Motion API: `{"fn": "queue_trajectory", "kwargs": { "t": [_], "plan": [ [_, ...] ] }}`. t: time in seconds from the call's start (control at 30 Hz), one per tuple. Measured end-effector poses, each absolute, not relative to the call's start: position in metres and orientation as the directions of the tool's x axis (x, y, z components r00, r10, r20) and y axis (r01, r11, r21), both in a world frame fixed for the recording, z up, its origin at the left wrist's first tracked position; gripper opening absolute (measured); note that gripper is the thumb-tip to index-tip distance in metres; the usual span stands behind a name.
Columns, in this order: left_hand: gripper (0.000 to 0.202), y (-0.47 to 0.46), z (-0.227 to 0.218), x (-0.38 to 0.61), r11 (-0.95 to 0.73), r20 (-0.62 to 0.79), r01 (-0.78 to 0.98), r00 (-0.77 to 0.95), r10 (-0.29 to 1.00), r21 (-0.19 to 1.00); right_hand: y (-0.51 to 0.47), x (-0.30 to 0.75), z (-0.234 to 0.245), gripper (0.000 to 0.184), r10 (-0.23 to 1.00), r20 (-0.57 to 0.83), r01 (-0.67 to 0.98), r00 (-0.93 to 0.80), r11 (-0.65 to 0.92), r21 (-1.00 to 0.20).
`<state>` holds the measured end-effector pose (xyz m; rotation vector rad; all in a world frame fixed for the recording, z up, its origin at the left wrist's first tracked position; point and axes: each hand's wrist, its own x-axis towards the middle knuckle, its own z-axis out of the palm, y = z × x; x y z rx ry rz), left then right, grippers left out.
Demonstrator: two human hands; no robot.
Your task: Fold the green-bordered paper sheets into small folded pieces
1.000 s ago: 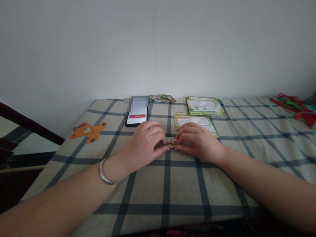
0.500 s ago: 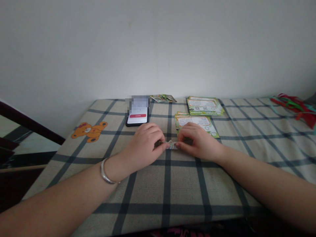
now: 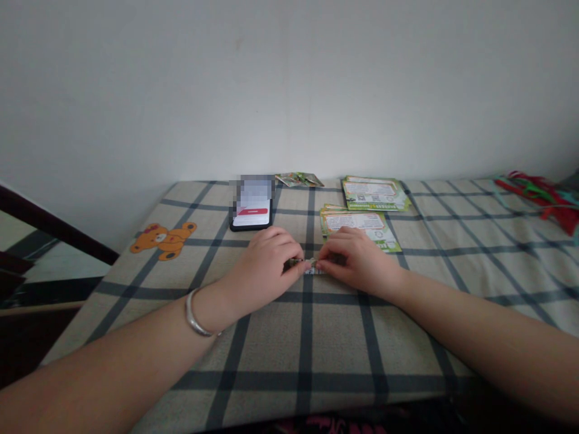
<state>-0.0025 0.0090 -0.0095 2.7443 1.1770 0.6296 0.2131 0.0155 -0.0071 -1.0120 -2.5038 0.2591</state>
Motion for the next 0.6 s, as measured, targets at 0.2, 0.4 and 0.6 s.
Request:
{"fn": "queue_trajectory", "kwargs": {
  "t": [0.2,0.4,0.6],
  "plan": [
    [0.018,0.0088,-0.0119,-0.0023,-0.685,0.342,0.698,0.604,0.720,0.208,0.0186,0.2132,-0.0111,0.013,0.720,0.312,0.643,-0.620,0.694,-0.323],
    [0.019,0.0074,-0.0116,-0.0012,-0.663,0.330,0.728,0.592,0.735,0.173,0.0174,0.2129,-0.0117,0.014,0.718,0.305,0.663,-0.626,0.696,-0.275],
    [0.020,0.0053,-0.0110,0.0005,-0.657,0.324,0.748,0.602,0.730,0.090,0.0167,0.2108,-0.0107,0.013,0.722,0.297,0.692,-0.625,0.689,-0.218]
  ]
}}
